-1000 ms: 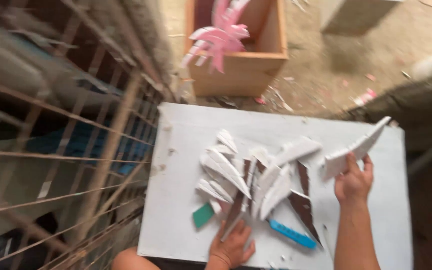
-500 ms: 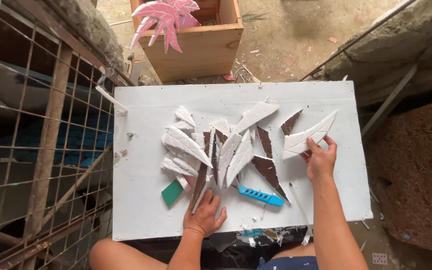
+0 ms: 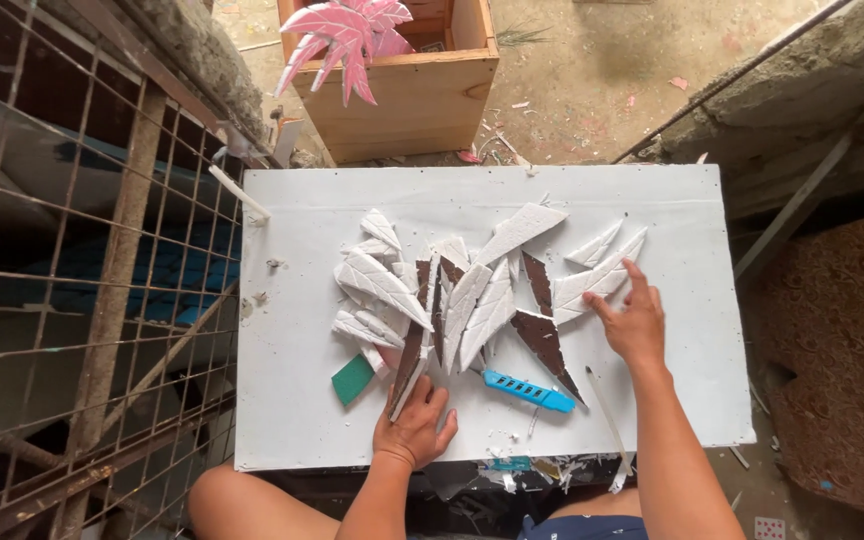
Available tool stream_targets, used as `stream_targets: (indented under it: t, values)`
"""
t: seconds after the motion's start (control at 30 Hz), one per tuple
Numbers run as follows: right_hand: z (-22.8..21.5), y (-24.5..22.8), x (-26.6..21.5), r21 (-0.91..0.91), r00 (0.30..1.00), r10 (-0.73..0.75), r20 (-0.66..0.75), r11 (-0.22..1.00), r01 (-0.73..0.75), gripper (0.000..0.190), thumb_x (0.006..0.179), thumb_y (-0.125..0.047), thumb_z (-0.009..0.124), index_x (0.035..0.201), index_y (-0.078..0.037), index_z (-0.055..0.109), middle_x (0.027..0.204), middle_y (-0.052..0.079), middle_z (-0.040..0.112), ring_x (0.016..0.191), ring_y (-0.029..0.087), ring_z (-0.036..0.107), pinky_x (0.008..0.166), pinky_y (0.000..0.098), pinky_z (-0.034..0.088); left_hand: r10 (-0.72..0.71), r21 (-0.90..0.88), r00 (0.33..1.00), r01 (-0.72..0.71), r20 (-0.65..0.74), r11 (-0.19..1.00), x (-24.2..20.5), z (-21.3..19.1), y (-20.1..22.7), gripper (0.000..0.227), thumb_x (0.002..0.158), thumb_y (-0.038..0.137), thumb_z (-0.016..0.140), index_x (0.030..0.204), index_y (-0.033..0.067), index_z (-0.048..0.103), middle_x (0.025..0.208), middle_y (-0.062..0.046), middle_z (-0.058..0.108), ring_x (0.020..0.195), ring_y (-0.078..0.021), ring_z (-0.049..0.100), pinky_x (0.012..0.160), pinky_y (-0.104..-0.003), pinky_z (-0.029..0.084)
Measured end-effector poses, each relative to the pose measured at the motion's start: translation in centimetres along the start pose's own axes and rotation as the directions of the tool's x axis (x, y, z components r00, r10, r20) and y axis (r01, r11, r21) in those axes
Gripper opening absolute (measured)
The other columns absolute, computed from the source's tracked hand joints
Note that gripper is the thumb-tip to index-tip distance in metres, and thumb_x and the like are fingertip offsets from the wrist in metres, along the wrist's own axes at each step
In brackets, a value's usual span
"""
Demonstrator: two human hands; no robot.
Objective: Assembling a decorative structure by cutting and gluing various foam pieces on a flat surface.
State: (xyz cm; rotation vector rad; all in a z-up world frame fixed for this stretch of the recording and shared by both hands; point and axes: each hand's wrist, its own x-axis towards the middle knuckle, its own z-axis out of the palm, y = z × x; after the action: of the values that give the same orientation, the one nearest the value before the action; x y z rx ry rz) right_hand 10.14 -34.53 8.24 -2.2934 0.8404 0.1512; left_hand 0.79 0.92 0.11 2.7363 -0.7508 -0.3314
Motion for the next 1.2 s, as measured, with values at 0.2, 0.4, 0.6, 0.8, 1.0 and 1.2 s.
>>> stream_targets:
  t: [0.2,0.4,0.6,0.8,1.0,1.2]
  values:
    - [1.8,-3.0,2.7,-0.017,0.931,-0.333,-0.152,0.942,0.334,0.051,0.093,-0.035,0.071,0.140,-0.019,0.059,0.111,0.011,0.056,0.099,0.022,0.058,0.086,0.0389,0.052,-0.047,-0.057,0.995,0.052,0.092,0.997,0.0,-0.3,0.1,0.037,0.097,0.046,0.044,0.102,0.0106,0.052,0.111,-0.011,0.046,0.117,-0.0369,0.046,0.101,-0.056,0.039]
    - [6.1,-9.1,7.2,-0.242,0.567,-0.814,0.124,0.529,0.813,0.065,0.083,0.001,0.065,0.140,-0.029,0.061,0.152,0.016,0.046,0.134,0.041,0.042,0.111,0.0549,0.039,-0.029,-0.054,1.000,0.029,0.002,0.998,0.0,-0.3,0.0,0.037,0.096,0.046,0.048,0.100,0.0101,0.055,0.108,-0.010,0.048,0.118,-0.0367,0.046,0.102,-0.056,0.039]
    - [6.5,-12.9,6.2,-0.395,0.697,-0.488,0.526,0.585,0.708,0.050,0.089,-0.031,0.062,0.137,-0.045,0.061,0.146,0.002,0.052,0.132,0.033,0.046,0.107,0.0538,0.036,0.008,-0.019,0.995,-0.010,-0.104,1.000,-0.1,-0.2,-0.1,0.037,0.094,0.046,0.052,0.098,0.0091,0.058,0.103,-0.011,0.050,0.102,-0.0363,0.052,0.092,-0.052,0.044]
    - [6.1,-11.9,3.0,-0.286,0.647,-0.507,0.569,0.616,0.734,0.061,0.092,-0.038,0.060,0.152,-0.042,0.046,0.159,0.010,0.039,0.143,0.035,0.036,0.113,0.0549,0.032,0.062,-0.012,0.975,-0.066,-0.214,0.998,-0.2,-0.8,-0.1,0.035,0.092,0.043,0.056,0.091,0.0086,0.058,0.098,-0.012,0.051,0.093,-0.0366,0.054,0.086,-0.050,0.048]
    - [3.7,-7.5,-5.5,0.083,0.785,-0.611,0.104,0.791,0.606,0.045,0.093,-0.020,0.067,0.138,-0.021,0.063,0.140,0.013,0.055,0.132,0.029,0.052,0.109,0.0443,0.043,0.121,-0.089,0.943,-0.156,-0.310,0.984,-1.1,-2.2,0.0,0.034,0.092,0.040,0.060,0.089,0.0058,0.056,0.099,-0.015,0.051,0.093,-0.0400,0.056,0.082,-0.050,0.051]
    - [3.1,0.4,-13.0,0.128,0.878,-0.471,0.083,0.879,0.459,0.025,0.093,-0.010,0.068,0.117,-0.009,0.074,0.103,0.005,0.078,0.078,0.012,0.068,0.063,0.0240,0.056,-0.085,-0.407,0.996,0.079,0.001,0.910,-1.1,-6.3,1.8,0.023,0.092,0.039,0.065,0.092,0.0157,0.061,0.097,-0.003,0.048,0.086,-0.0255,0.055,0.059,-0.046,0.051]
